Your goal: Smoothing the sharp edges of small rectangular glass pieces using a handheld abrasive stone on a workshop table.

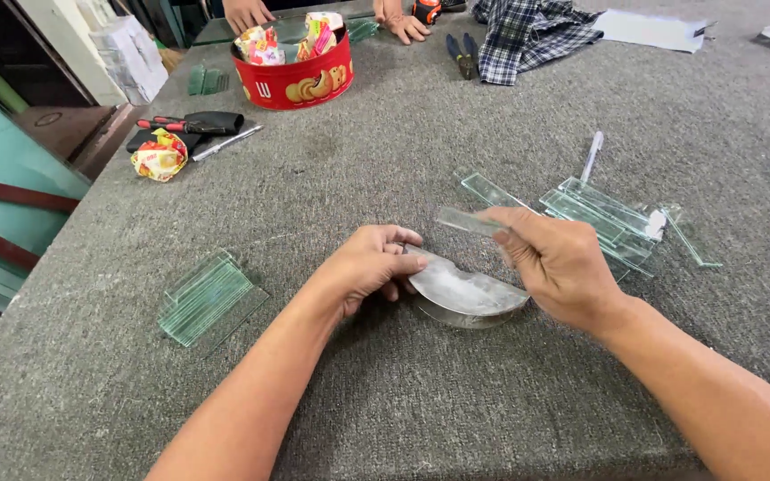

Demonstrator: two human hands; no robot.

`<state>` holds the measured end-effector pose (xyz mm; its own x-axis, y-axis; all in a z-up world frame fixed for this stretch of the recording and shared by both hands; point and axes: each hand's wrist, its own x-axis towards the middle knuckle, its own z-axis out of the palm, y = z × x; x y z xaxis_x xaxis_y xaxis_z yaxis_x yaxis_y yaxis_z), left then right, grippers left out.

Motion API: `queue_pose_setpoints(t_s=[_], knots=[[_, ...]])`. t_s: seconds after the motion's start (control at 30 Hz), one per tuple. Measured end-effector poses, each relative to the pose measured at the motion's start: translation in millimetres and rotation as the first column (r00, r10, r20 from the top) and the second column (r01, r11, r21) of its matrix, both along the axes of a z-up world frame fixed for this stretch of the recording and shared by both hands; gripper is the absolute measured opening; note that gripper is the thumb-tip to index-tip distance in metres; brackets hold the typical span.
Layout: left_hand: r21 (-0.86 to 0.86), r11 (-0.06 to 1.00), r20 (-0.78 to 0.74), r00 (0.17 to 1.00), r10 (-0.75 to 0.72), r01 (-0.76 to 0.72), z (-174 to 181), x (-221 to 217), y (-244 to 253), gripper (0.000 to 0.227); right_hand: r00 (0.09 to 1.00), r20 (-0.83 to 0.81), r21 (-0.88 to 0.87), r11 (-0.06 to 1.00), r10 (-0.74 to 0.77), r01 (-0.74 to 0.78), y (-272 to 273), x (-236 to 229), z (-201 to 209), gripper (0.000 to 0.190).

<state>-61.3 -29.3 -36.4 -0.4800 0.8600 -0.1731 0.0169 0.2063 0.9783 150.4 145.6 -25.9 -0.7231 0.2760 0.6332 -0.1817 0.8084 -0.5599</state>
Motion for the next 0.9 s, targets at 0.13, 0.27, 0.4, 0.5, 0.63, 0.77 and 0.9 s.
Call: queue_pose_setpoints(t_s=[0.13,0.27,0.4,0.5,0.63,0.77,0.9], knots=[[0.119,0.991,0.165,0.985,0.049,-0.069,-5.8,-17.7,-0.4,0.073,0.997,0.039,-0.146,0.987,-0.064,0.069,0.2,-2.3,7.5,0.029],[0.181,0.941,0.213,0.945,0.246,-0.286,-7.0,-34.1,-8.8,0.065,0.993,0.028,-0.229,0.967,-0.111,0.115,3.8,-3.4,12.7,0.021],[0.17,0.934,0.237,0.933,0.269,-0.313,-1.5,-35.3,-25.5,0.06,0.984,0.056,-0.131,0.976,-0.17,0.176,9.4,-12.1,2.2,0.014],[0.046,0.957,0.26,0.928,0.265,-0.286,15.5,-37.8,-18.3,0.054,0.956,0.195,0.111,0.973,-0.219,0.201,12.2,-19.7,-4.6,0.021],[-0.043,0.973,0.281,0.932,0.229,-0.226,13.2,-27.0,-21.0,0.062,0.976,0.119,0.302,0.943,-0.183,0.14,9.9,-25.8,-13.4,0.024],[-0.018,0.989,-0.058,0.987,0.147,-0.148,14.5,-16.3,-23.1,0.055,0.982,0.074,0.494,0.862,-0.171,0.113,7.9,-24.1,-20.5,0.03],[-0.144,0.981,-0.598,0.801,0.022,-0.134,18.1,-20.1,-28.3,0.055,0.944,0.293,0.509,0.86,-0.153,-0.019,-7.2,-20.8,-15.2,0.05]])
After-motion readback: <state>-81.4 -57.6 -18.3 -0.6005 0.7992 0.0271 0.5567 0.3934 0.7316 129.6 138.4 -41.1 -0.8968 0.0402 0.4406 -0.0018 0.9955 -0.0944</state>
